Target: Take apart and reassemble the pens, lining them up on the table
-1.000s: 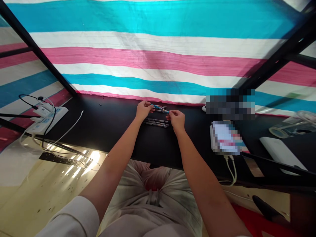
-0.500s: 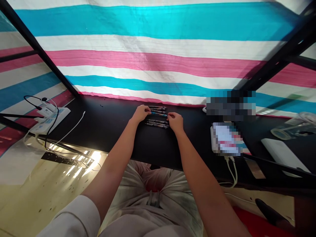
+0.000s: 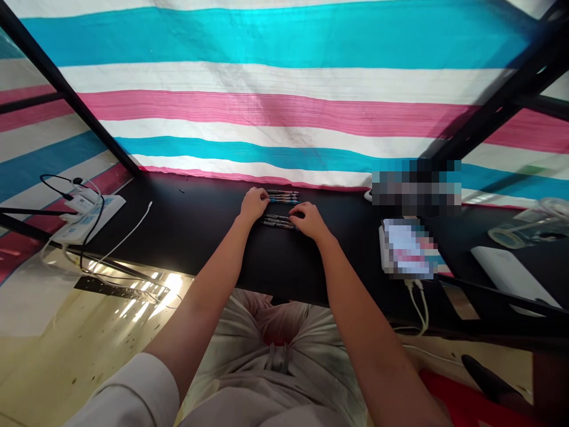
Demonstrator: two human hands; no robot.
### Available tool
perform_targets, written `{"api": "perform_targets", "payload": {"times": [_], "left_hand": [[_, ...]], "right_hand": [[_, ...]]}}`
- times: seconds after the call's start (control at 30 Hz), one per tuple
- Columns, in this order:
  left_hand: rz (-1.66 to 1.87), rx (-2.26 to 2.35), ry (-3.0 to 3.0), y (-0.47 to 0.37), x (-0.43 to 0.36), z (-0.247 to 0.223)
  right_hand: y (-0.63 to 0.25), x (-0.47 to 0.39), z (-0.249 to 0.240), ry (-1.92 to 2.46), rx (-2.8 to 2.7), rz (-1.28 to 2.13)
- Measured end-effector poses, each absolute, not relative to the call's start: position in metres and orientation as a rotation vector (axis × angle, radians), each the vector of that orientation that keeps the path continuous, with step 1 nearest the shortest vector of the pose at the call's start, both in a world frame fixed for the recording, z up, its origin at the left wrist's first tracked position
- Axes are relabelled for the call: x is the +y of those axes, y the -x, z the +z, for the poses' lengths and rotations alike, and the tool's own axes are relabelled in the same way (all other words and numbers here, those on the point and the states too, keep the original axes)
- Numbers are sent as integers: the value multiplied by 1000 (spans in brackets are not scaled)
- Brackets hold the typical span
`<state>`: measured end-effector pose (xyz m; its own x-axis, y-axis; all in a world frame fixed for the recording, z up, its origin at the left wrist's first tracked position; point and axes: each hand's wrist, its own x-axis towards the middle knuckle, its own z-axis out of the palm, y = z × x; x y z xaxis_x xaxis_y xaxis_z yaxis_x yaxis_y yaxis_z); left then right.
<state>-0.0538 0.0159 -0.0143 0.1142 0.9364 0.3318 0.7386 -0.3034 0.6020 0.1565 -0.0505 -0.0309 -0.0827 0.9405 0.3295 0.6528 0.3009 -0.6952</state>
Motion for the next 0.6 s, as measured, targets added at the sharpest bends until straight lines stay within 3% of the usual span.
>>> {"api": "perform_targets", "payload": {"times": [0.2, 0.47, 0.6], "left_hand": [[1255, 1460, -2099, 44, 11, -6], [1361, 1348, -1952, 39, 11, -4], [1363, 1005, -1610, 34, 12, -2]], "right_hand": [[-157, -49, -39, 1444, -1870, 448], [-151, -52, -31, 1493, -1779, 409], [-153, -52, -25, 1454, -1498, 514]]}}
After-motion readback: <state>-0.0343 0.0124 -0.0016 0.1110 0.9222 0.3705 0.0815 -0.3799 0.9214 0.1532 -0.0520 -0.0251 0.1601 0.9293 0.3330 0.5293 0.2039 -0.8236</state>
